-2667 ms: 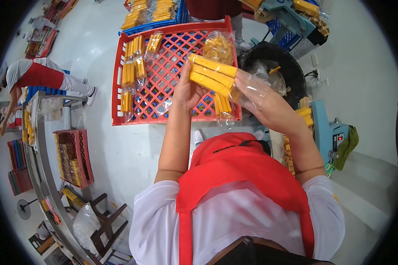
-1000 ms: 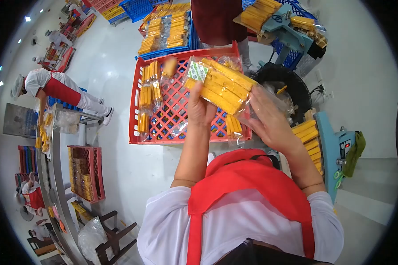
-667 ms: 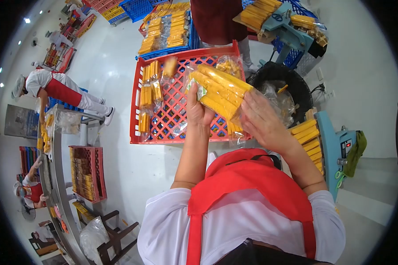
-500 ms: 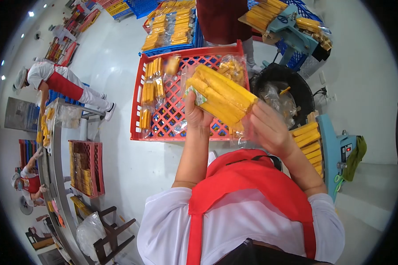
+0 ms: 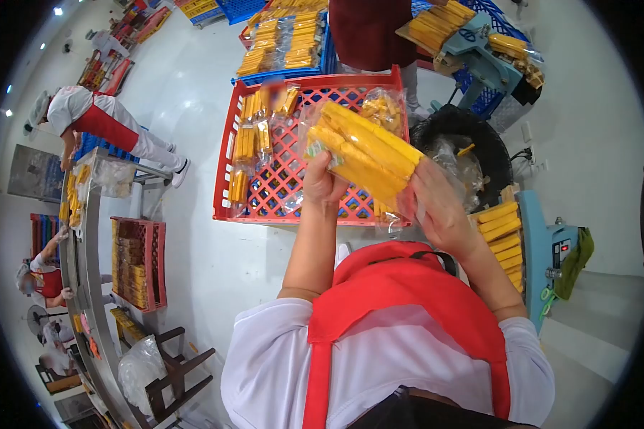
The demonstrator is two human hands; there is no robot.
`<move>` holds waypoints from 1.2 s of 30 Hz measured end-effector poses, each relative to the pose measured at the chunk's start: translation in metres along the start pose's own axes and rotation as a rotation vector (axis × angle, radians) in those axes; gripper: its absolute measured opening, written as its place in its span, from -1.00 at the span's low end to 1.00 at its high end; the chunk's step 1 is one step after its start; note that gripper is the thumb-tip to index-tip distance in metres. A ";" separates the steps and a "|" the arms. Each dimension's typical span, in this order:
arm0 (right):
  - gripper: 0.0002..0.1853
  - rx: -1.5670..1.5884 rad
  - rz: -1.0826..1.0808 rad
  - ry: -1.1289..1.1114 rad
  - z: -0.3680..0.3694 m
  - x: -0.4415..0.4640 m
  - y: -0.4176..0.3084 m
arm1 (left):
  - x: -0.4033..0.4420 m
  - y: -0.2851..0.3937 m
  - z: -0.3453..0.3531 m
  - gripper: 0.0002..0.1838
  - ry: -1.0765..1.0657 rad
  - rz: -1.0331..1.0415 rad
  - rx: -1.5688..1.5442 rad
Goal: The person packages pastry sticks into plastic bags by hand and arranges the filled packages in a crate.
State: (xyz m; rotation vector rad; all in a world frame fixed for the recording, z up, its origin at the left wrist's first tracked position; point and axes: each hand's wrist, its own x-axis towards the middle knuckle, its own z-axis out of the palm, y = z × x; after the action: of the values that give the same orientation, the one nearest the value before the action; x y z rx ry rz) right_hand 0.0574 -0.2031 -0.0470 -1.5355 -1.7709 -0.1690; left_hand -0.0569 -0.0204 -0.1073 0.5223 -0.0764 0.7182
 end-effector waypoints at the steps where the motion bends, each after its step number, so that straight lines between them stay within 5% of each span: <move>1: -0.55 -0.003 0.000 -0.003 -0.001 0.001 0.001 | 0.001 -0.001 0.000 -0.38 0.015 0.001 0.014; 15: -0.53 0.334 0.294 -0.125 -0.002 -0.003 0.005 | 0.013 -0.013 -0.002 -0.43 0.134 0.048 -0.142; 36: -0.50 0.190 0.234 -0.281 0.004 0.014 0.006 | 0.023 -0.024 0.005 -0.44 0.191 -0.028 -0.233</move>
State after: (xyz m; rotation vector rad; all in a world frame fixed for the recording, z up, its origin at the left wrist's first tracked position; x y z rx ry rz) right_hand 0.0606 -0.1880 -0.0435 -1.6711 -1.7417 0.3365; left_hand -0.0234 -0.0244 -0.1080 0.2298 0.0255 0.7183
